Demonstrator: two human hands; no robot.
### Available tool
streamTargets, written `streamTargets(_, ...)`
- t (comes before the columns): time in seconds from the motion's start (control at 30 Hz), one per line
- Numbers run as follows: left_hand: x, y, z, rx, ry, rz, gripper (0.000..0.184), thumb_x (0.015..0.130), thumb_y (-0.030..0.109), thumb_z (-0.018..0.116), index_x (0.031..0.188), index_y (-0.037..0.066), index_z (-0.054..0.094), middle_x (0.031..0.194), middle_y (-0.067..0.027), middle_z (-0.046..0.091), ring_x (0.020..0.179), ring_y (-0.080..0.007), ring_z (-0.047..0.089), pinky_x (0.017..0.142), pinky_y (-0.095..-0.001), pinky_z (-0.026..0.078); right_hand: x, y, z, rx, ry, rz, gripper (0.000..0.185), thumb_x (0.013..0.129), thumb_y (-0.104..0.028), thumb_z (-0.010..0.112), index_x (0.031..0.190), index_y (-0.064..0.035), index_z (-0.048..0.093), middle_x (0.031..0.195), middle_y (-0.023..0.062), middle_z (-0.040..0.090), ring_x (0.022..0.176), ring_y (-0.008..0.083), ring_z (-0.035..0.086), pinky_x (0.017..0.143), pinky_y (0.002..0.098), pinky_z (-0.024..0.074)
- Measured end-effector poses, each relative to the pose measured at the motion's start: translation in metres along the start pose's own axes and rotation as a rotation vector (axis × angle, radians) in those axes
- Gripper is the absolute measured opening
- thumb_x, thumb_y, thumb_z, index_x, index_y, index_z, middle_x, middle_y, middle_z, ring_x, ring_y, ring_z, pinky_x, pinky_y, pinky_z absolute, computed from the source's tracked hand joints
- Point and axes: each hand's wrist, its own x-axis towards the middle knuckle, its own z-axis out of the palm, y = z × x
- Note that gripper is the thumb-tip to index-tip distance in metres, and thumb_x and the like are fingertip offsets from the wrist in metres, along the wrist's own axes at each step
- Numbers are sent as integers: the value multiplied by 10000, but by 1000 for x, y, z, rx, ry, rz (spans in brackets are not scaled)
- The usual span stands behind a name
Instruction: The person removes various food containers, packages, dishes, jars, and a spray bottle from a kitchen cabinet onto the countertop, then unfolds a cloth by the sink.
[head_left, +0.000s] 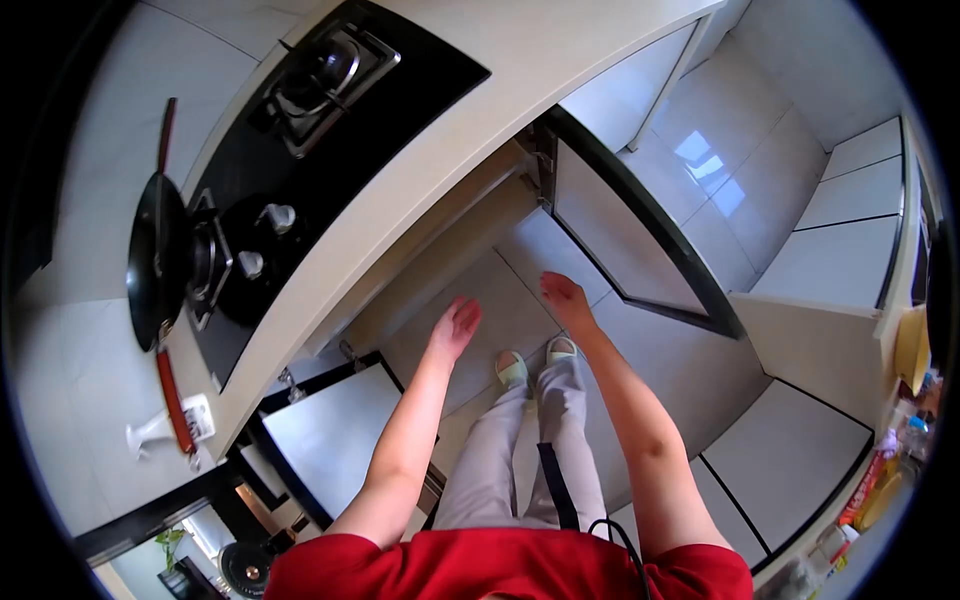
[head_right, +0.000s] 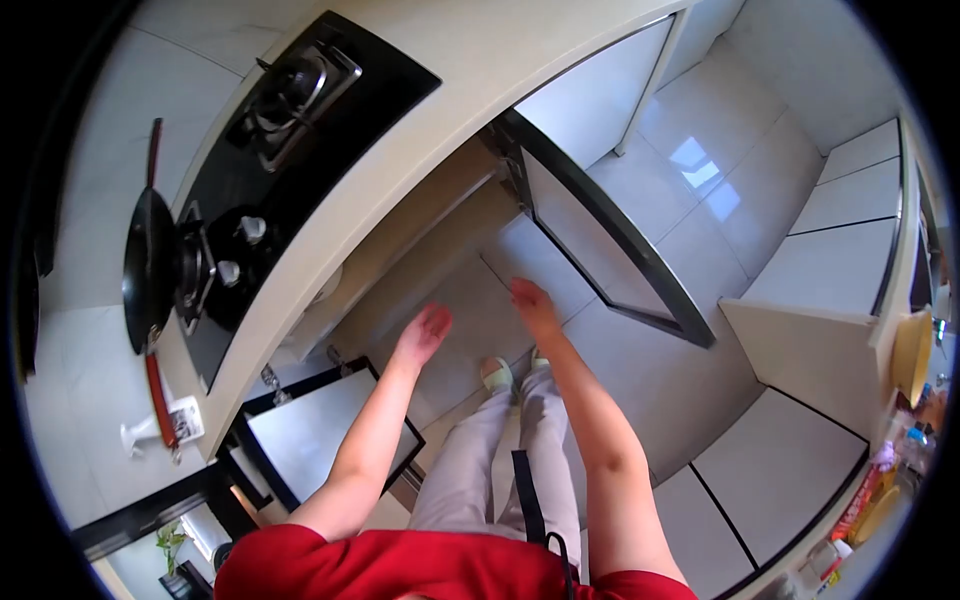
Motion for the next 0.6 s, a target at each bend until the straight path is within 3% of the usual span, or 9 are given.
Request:
streamTargets(0.1, 87, 9, 7, -34, -41, 111, 381, 893, 185, 546, 1255, 119, 448, 1239, -150, 467, 1140, -287, 465, 978, -405, 418, 98, 44, 18, 27, -42, -37, 305, 891, -46, 486, 1187, 17, 521, 1113, 95, 589, 1018, 175, 561, 871, 301, 465)
streamTargets(0.17, 147, 16, 10, -37, -236, 227, 442, 911, 171, 507, 1334, 158, 380, 1318, -112, 413, 1188, -252, 425, 1002, -376, 385, 159, 73, 28, 64, -64, -36, 309, 891, -36, 477, 1194, 11, 519, 1112, 84, 591, 1020, 172, 559, 870, 301, 464)
streamTargets(0.23, 199, 20, 15, 18, -194, 281, 456, 915, 172, 498, 1350, 163, 360, 1323, -95, 408, 1199, -240, 414, 1011, -379, 374, 209, 99, 36, -33, -75, -147, 326, 892, -17, 463, 1214, -11, 508, 1124, 64, 586, 1036, 164, 549, 877, 295, 457)
streamTargets(0.3, 251, 24, 28, 66, -178, 339, 470, 920, 173, 489, 1366, 168, 341, 1329, -79, 403, 1210, -228, 402, 1019, -381, 364, 245, 103, 42, 17, -74, -123, 336, 888, -18, 469, 1222, -18, 501, 1139, 64, 578, 1054, 161, 539, 888, 295, 448)
streamTargets(0.37, 300, 30, 32, 209, -55, 563, 471, 941, 220, 449, 1385, 160, 306, 1327, -62, 405, 1220, -196, 393, 1023, -382, 357, 286, 120, 42, 68, -75, -102, 347, 884, -19, 475, 1231, -25, 495, 1155, 65, 570, 1071, 158, 529, 899, 296, 440)
streamTargets(0.43, 359, 46, 17, 154, -86, 646, 449, 941, 233, 438, 1367, 154, 320, 1331, -43, 401, 1217, -207, 393, 1030, -371, 344, 338, 149, 37, -286, -54, -330, 422, 862, -35, 521, 1277, -29, 442, 1210, 82, 528, 1106, 180, 507, 932, 316, 418)
streamTargets(0.5, 404, 63, 13, 103, -111, 731, 428, 942, 245, 428, 1348, 148, 334, 1336, -24, 396, 1215, -218, 394, 1038, -360, 331, 386, 170, 36, -266, -57, -467, 471, 842, -47, 561, 1291, -32, 420, 1223, 88, 511, 1118, 191, 498, 941, 320, 409)
streamTargets(0.57, 417, 82, 28, 72, 28, 858, 407, 943, 318, 408, 1315, 158, 363, 1339, -18, 395, 1209, -217, 399, 1043, -405, 308, 416, 182, 40, -245, -67, -598, 525, 821, -59, 601, 1304, -35, 398, 1236, 95, 495, 1130, 201, 489, 950, 324, 401)
streamTargets(0.6, 428, 96, 28, 61, 44, 874, 403, 940, 321, 413, 1309, 163, 369, 1336, -16, 397, 1206, -215, 401, 1037, -413, 312, 423, 177, 43, -257, -76, -676, 613, 789, -142, 650, 1324, -35, 369, 1268, 145, 469, 1166, 257, 458, 945, 334, 399)
